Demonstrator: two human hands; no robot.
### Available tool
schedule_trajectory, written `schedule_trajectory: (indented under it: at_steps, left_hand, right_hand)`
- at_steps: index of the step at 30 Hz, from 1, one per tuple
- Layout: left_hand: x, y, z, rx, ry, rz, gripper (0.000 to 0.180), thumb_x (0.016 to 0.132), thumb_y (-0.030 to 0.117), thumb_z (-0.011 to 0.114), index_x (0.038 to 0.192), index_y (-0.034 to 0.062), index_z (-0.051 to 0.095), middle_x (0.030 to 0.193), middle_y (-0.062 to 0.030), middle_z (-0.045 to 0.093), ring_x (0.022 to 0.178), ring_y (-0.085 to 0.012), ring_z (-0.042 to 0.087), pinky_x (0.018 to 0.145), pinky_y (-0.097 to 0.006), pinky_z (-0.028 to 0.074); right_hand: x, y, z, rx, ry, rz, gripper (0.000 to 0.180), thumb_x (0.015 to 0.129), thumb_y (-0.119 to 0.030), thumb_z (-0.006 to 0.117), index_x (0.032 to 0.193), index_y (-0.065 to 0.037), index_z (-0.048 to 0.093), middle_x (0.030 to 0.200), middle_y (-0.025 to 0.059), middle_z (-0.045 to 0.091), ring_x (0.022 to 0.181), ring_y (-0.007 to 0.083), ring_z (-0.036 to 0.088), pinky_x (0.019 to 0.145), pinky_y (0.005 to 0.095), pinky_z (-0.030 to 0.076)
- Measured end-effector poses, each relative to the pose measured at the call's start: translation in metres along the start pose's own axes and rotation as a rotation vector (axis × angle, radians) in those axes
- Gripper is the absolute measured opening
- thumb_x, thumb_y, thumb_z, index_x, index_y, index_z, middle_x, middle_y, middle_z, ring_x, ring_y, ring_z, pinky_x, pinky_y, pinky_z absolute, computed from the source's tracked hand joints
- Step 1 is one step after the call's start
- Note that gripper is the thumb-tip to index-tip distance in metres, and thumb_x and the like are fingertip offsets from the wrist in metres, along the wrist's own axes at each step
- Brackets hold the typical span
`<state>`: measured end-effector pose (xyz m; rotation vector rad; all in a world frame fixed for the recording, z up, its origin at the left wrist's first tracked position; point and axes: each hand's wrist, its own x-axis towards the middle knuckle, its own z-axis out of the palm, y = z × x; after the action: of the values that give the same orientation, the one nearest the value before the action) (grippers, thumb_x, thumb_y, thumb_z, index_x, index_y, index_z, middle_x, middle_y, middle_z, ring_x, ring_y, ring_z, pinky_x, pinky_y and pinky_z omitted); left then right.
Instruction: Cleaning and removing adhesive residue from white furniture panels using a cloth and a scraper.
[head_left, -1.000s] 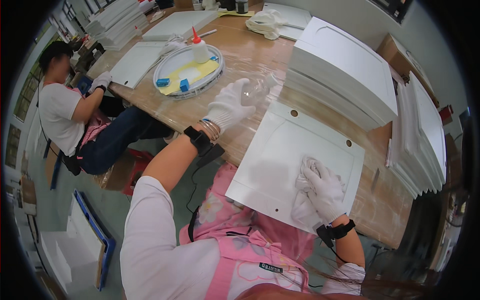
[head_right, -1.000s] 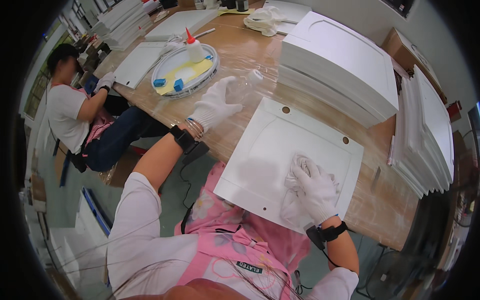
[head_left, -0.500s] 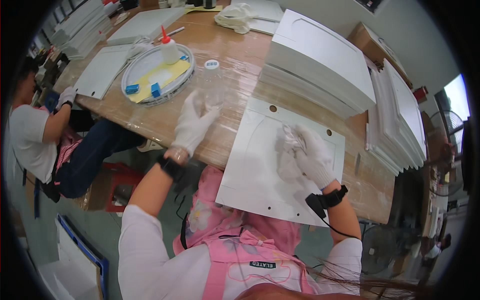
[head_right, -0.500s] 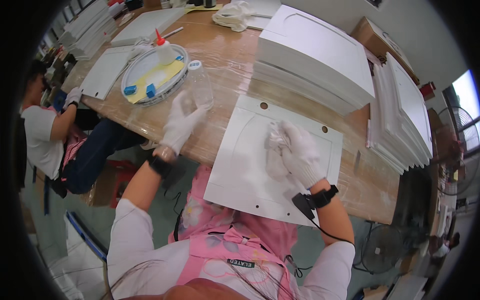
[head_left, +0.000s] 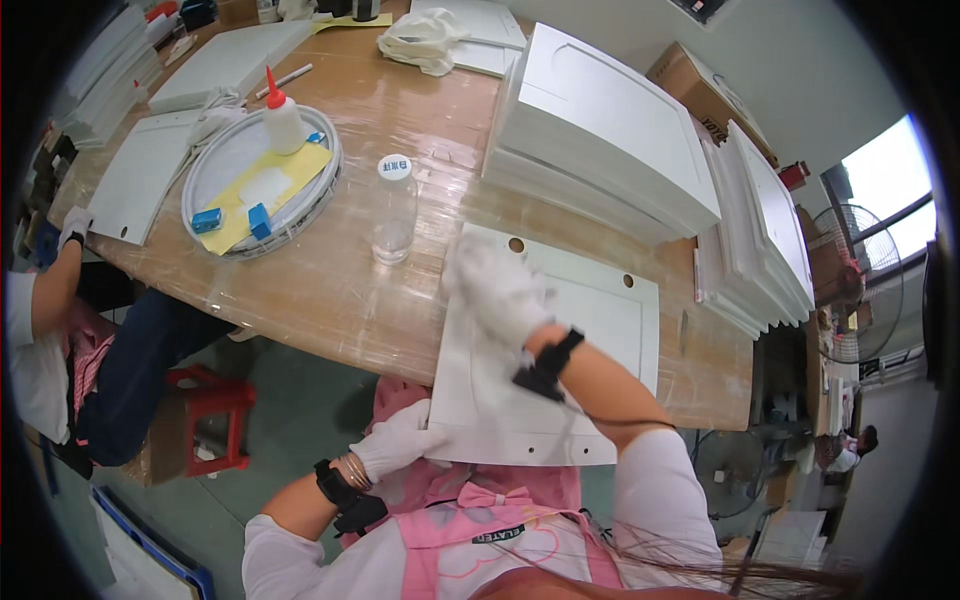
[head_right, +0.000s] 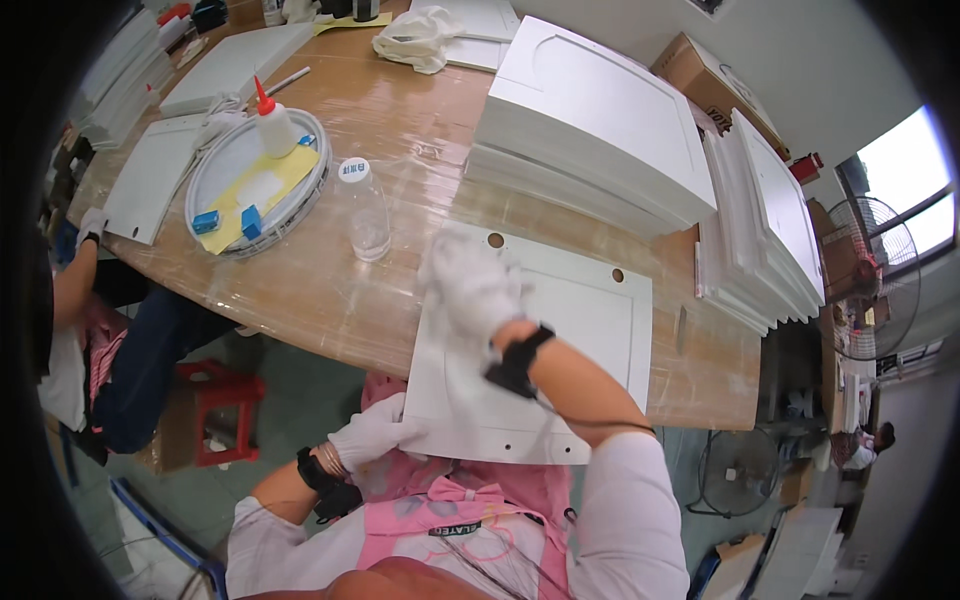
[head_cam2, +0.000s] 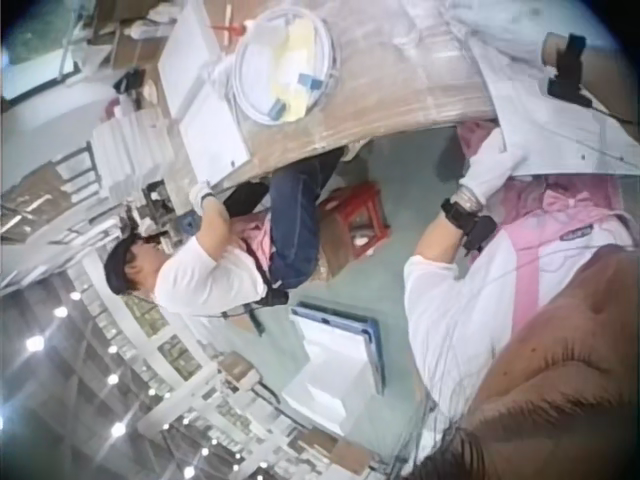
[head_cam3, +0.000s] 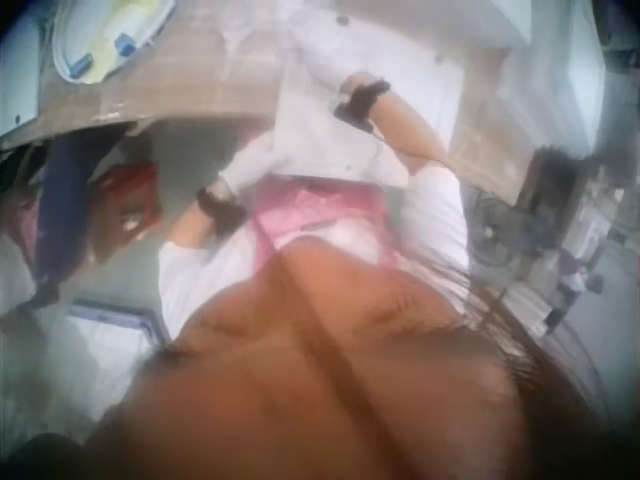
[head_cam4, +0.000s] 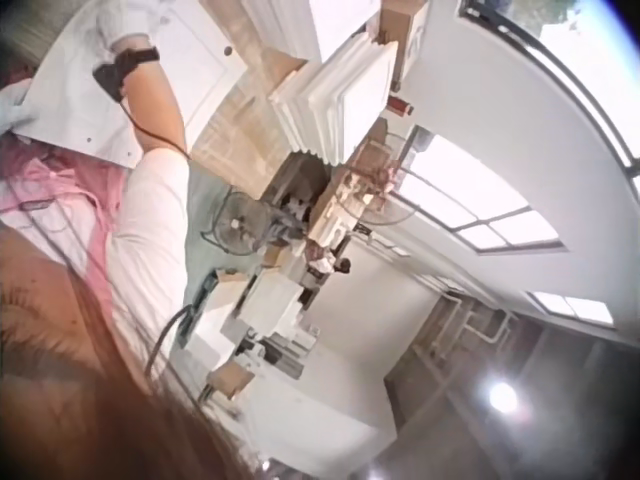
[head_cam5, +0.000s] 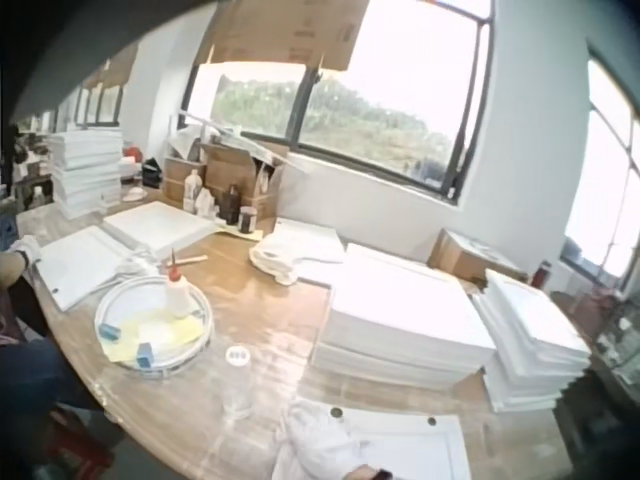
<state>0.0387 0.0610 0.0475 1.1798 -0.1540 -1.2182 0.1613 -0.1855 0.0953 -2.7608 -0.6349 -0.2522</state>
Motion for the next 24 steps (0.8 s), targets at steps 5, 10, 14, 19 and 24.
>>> schedule_trajectory:
  at_steps: [5, 10, 14, 19, 24]
  left_hand:
    - [-0.003, -0.012, -0.005, 0.073, 0.066, 0.006, 0.035, 0.100, 0.015, 0.058, 0.128, -0.0054, 0.051, 0.114, -0.0112, 0.067, 0.102, -0.0165, 0.065, 0.088, -0.031, 0.055]
    - [0.002, -0.013, -0.001, 0.079, 0.081, 0.010, 0.035, 0.100, 0.021, 0.058, 0.125, -0.0027, 0.056, 0.113, -0.0095, 0.068, 0.104, -0.0155, 0.065, 0.088, -0.031, 0.054]
    - [0.004, -0.016, -0.019, 0.706, 0.280, 0.148, 0.038, 0.099, 0.032, 0.057, 0.123, 0.0026, 0.060, 0.112, -0.0138, 0.069, 0.103, -0.0214, 0.068, 0.090, -0.034, 0.053]
    - [-0.032, 0.059, -0.002, 0.113, 0.477, 0.436, 0.043, 0.096, 0.029, 0.066, 0.127, -0.0003, 0.057, 0.107, -0.0101, 0.067, 0.099, -0.0190, 0.064, 0.088, -0.034, 0.053]
    - [0.020, 0.095, 0.046, 0.088, 0.719, 1.231, 0.040, 0.103, 0.029, 0.059, 0.128, -0.0013, 0.056, 0.109, -0.0093, 0.065, 0.102, -0.0151, 0.061, 0.090, -0.031, 0.052]
  right_hand:
    - [0.003, -0.010, 0.017, -0.252, 0.129, -0.056, 0.025, 0.082, -0.007, 0.059, 0.106, -0.002, 0.063, 0.115, 0.0159, 0.063, 0.116, 0.0361, 0.060, 0.100, 0.0441, 0.049]
    - [0.004, -0.001, 0.016, -0.001, -0.001, -0.076, 0.029, 0.082, -0.008, 0.059, 0.111, -0.005, 0.063, 0.124, 0.0138, 0.059, 0.118, 0.0347, 0.057, 0.099, 0.0429, 0.048]
    - [0.015, 0.002, -0.010, -0.067, -0.061, 0.100, 0.037, 0.085, -0.016, 0.063, 0.121, -0.005, 0.062, 0.132, 0.0154, 0.058, 0.124, 0.0354, 0.054, 0.102, 0.0424, 0.047]
    - [-0.019, -0.054, -0.063, 0.220, 0.230, 0.129, 0.037, 0.084, -0.021, 0.068, 0.117, -0.003, 0.065, 0.121, 0.0140, 0.065, 0.119, 0.0351, 0.058, 0.102, 0.0423, 0.046]
    - [-0.035, -0.097, -0.050, 1.225, 0.230, 0.160, 0.018, 0.094, -0.013, 0.059, 0.106, 0.000, 0.064, 0.107, 0.0131, 0.063, 0.102, 0.0286, 0.060, 0.091, 0.0375, 0.050]
